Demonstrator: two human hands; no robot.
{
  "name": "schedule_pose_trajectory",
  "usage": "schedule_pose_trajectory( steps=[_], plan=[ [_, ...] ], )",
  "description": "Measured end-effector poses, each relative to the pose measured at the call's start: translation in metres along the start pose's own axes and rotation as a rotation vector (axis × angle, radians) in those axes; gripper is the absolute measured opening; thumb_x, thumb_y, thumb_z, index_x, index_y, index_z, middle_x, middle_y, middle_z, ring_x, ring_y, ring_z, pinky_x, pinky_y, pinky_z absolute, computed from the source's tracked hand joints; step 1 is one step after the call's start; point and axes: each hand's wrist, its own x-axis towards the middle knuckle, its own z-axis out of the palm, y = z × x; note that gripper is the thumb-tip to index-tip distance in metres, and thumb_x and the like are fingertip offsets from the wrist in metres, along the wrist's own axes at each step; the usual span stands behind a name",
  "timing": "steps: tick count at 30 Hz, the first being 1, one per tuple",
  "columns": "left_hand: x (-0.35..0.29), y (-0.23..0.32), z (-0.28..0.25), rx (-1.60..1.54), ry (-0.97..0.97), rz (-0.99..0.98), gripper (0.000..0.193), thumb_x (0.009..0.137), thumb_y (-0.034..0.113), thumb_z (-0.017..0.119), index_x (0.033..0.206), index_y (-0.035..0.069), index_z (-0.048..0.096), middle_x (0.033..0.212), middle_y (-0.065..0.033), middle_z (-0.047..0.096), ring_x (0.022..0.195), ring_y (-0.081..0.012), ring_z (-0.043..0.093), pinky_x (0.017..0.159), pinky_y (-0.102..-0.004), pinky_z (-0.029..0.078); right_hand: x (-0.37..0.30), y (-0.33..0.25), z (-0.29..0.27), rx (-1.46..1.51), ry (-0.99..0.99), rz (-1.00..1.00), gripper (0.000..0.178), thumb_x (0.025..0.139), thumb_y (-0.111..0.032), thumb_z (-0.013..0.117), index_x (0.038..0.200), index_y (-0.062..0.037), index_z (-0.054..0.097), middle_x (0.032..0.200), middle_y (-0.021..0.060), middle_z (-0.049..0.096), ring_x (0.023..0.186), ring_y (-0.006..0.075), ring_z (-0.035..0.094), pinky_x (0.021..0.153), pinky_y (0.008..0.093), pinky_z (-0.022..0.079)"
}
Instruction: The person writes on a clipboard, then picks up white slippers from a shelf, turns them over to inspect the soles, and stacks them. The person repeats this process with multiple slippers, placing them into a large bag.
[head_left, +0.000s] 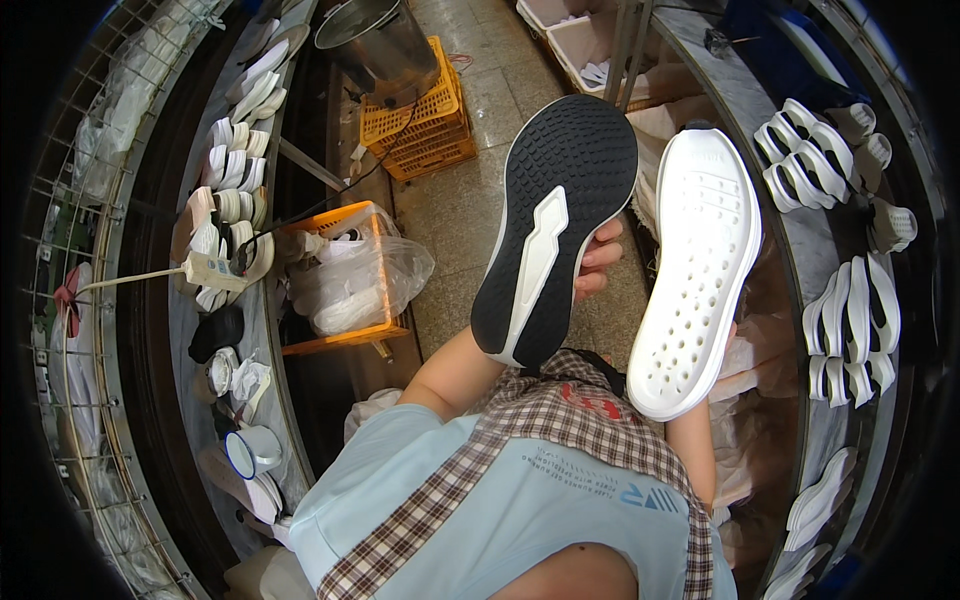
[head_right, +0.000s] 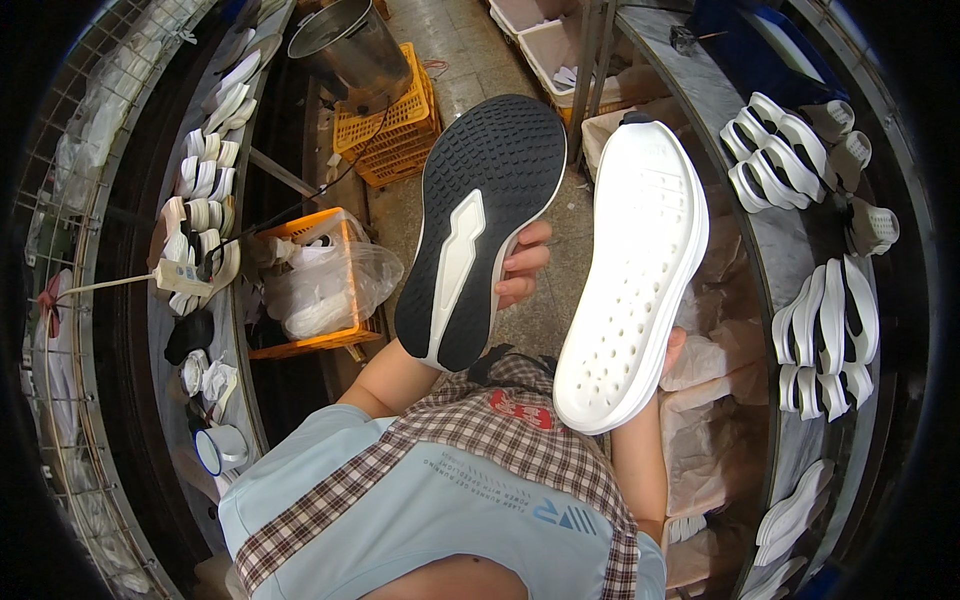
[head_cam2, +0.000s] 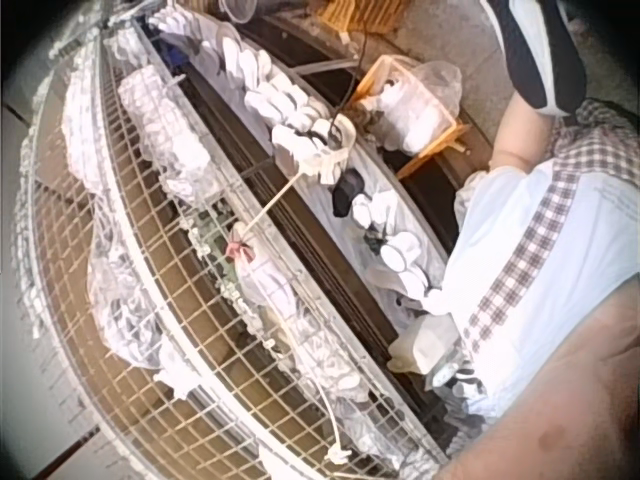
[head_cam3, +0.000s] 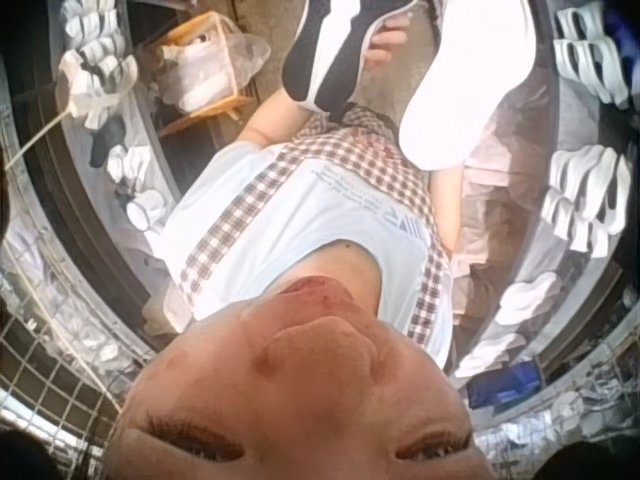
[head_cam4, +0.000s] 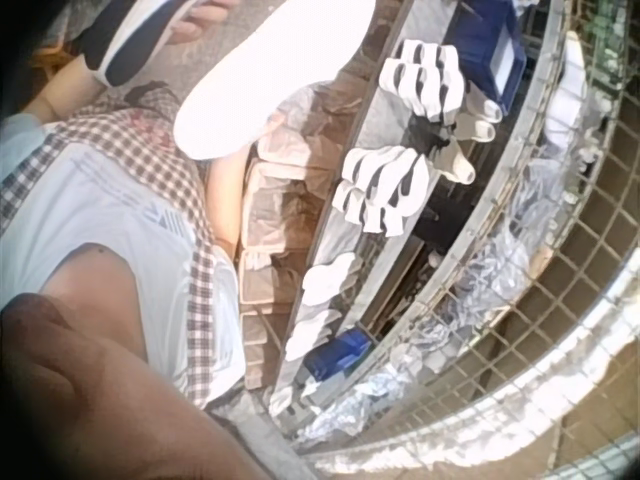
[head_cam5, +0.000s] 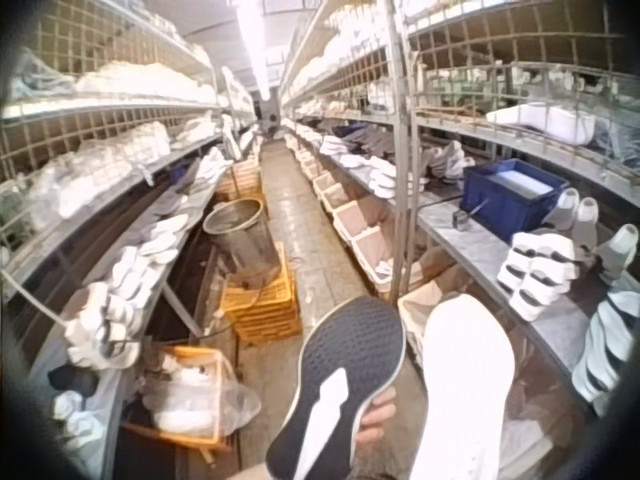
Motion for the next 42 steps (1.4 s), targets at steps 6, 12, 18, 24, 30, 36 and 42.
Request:
schedule_pose_trajectory(
  steps=[6,12,18,24,30,36,42],
  plan=[
    [0.002,0.003,-0.009,-0.013,-0.039,-0.037,0.035,0.085,0.027,0.064,0.105,0.004,0.046,0.091,-0.005,0.039,0.08,-0.014,0.045,0.064,-0.0307,0.052,0.0,-0.001,0.02,0.012,0.072,0.04,0.077,0.071,-0.033,0.056,0.138,-0.0012,0.038,0.133,0.0219,0.048,0.114,0.0378,0.055,0.097,0.0515,0.045],
    [0.006,-0.017,-0.011,0.69,0.349,0.268,0.05,0.09,0.026,0.058,0.132,0.003,0.044,0.128,-0.0132,0.051,0.117,-0.0186,0.051,0.077,-0.0316,0.055,-0.001,-0.002,0.026,-0.558,0.293,-0.094,0.087,0.066,-0.031,0.056,0.141,0.0004,0.026,0.129,0.0229,0.049,0.109,0.0372,0.057,0.094,0.048,0.049],
    [0.009,-0.004,-0.009,0.716,0.423,-0.127,0.036,0.088,0.014,0.061,0.12,-0.001,0.056,0.109,-0.013,0.063,0.092,-0.02,0.065,0.076,-0.0309,0.056,-0.01,0.004,0.019,-1.23,0.082,-0.075,0.085,0.073,-0.027,0.064,0.143,-0.0021,0.022,0.147,0.0176,0.026,0.136,0.0297,0.026,0.11,0.041,0.02],
    [-0.006,0.013,-0.014,0.189,0.132,-0.155,0.044,0.087,0.013,0.061,0.128,-0.001,0.05,0.121,-0.0149,0.059,0.103,-0.0216,0.062,0.086,-0.0335,0.053,-0.006,0.012,0.061,-1.906,-0.336,-0.251,0.075,0.072,-0.025,0.071,0.138,-0.011,0.038,0.149,0.0254,0.02,0.131,0.043,0.029,0.107,0.0492,0.023],
    [-0.001,0.011,-0.01,0.027,0.0,-0.149,0.045,0.087,0.014,0.062,0.128,0.0,0.05,0.121,-0.0145,0.058,0.104,-0.0217,0.061,0.087,-0.034,0.053,0.012,0.018,0.108,-1.99,-0.418,-0.149,0.06,0.085,-0.048,0.052,0.133,-0.0113,0.049,0.148,0.0164,0.031,0.122,0.0375,0.04,0.101,0.046,0.028],
    [0.002,0.01,-0.006,0.022,-0.008,-0.133,0.047,0.087,0.015,0.062,0.129,0.0,0.049,0.122,-0.0142,0.058,0.105,-0.0217,0.061,0.088,-0.0345,0.052,0.025,0.023,0.12,-1.986,-0.483,-0.171,0.06,0.086,-0.045,0.05,0.134,-0.0092,0.046,0.146,0.0162,0.034,0.121,0.0366,0.041,0.101,0.0456,0.028],
    [0.003,0.016,-0.004,0.156,0.135,-0.089,0.048,0.087,0.016,0.063,0.129,0.0,0.049,0.123,-0.0138,0.058,0.106,-0.0217,0.06,0.089,-0.0349,0.052,0.025,0.018,0.108,-2.043,-0.253,-0.136,0.074,0.076,-0.035,0.068,0.138,-0.0066,0.038,0.142,0.0176,0.04,0.122,0.037,0.041,0.103,0.0447,0.03]
  ],
)
